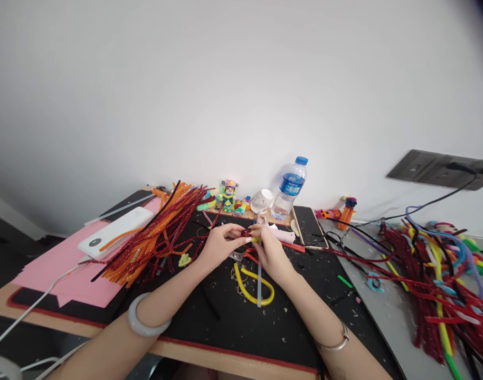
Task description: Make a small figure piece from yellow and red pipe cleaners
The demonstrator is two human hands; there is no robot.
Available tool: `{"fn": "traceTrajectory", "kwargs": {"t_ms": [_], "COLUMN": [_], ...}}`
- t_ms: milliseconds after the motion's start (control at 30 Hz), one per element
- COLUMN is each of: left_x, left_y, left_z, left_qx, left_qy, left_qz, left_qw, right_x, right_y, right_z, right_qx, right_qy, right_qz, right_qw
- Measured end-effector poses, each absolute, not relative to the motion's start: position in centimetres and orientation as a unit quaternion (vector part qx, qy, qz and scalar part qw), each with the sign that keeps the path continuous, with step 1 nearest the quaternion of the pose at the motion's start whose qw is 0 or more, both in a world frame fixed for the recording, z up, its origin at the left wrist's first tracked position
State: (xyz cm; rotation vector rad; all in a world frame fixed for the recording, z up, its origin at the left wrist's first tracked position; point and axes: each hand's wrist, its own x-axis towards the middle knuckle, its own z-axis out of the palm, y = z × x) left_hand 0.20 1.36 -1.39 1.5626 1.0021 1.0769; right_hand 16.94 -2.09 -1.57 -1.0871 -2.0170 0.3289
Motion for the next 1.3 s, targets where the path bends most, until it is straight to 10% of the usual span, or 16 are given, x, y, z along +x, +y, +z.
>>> {"fn": "traceTrajectory", "kwargs": {"t_ms": [1300], "left_x": [-0.38], "left_y": [1.14], "left_z": [-0.71], "left_qx": [0.677], "left_qy": [0.400], "left_qz": [0.436], "left_qw": [0.437], "right_x": [17.35], "right_y": [-1.95], "right_z": [-1.11], "right_qx": [-0.436], "right_qy": [-0.804], "right_qz": [0.074], "right_qw": [0.398]}}
